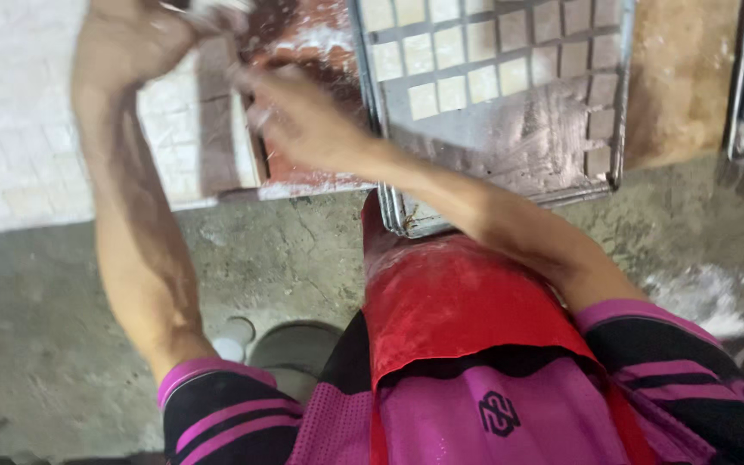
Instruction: The person picks up small, square dough pieces from a table and arranges them in a grid on a metal baking tray.
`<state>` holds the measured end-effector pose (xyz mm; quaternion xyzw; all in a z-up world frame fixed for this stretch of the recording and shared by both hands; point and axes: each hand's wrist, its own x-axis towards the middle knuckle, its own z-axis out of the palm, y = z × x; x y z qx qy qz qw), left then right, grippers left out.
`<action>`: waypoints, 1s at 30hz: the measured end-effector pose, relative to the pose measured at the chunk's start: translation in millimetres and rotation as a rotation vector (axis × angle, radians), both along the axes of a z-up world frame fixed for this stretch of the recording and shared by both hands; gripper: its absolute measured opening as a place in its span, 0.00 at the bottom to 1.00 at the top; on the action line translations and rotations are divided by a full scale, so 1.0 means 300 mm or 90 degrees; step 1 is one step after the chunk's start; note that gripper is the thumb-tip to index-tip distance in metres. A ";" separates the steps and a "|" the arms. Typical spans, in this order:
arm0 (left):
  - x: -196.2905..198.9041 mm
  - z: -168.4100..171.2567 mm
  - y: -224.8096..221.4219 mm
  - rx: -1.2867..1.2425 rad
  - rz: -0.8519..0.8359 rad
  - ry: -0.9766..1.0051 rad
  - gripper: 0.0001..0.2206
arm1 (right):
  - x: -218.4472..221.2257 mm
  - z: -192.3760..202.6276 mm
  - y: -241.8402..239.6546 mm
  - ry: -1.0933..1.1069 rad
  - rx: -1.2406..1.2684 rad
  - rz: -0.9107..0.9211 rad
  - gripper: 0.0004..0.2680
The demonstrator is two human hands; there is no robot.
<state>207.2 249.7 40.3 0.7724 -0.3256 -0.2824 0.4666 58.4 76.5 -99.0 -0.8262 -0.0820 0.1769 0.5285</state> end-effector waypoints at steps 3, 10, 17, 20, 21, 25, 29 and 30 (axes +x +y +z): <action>-0.137 -0.063 -0.101 -0.030 -0.057 0.058 0.21 | 0.005 0.015 -0.207 0.146 0.542 -0.158 0.19; -0.482 -0.068 -0.366 0.079 0.158 -0.138 0.19 | -0.110 -0.051 -0.418 0.298 0.811 -0.250 0.19; -0.668 -0.182 -0.625 0.138 0.340 -0.198 0.22 | -0.261 -0.009 -0.559 0.246 0.772 -0.296 0.21; -0.697 -0.184 -0.651 0.106 0.349 0.068 0.17 | -0.332 0.011 -0.645 0.333 0.812 -0.267 0.21; -0.715 -0.183 -0.652 0.081 0.351 0.159 0.16 | -0.343 0.011 -0.679 0.354 0.792 -0.247 0.21; -0.833 -0.212 -0.696 -0.016 0.351 0.295 0.13 | -0.438 0.039 -0.780 0.398 0.661 -0.201 0.19; -0.903 -0.273 -0.742 -0.053 0.375 0.298 0.12 | -0.524 0.036 -0.890 0.443 0.675 -0.208 0.17; -0.905 -0.278 -0.752 -0.074 0.374 0.290 0.12 | -0.529 0.034 -0.919 0.453 0.684 -0.214 0.16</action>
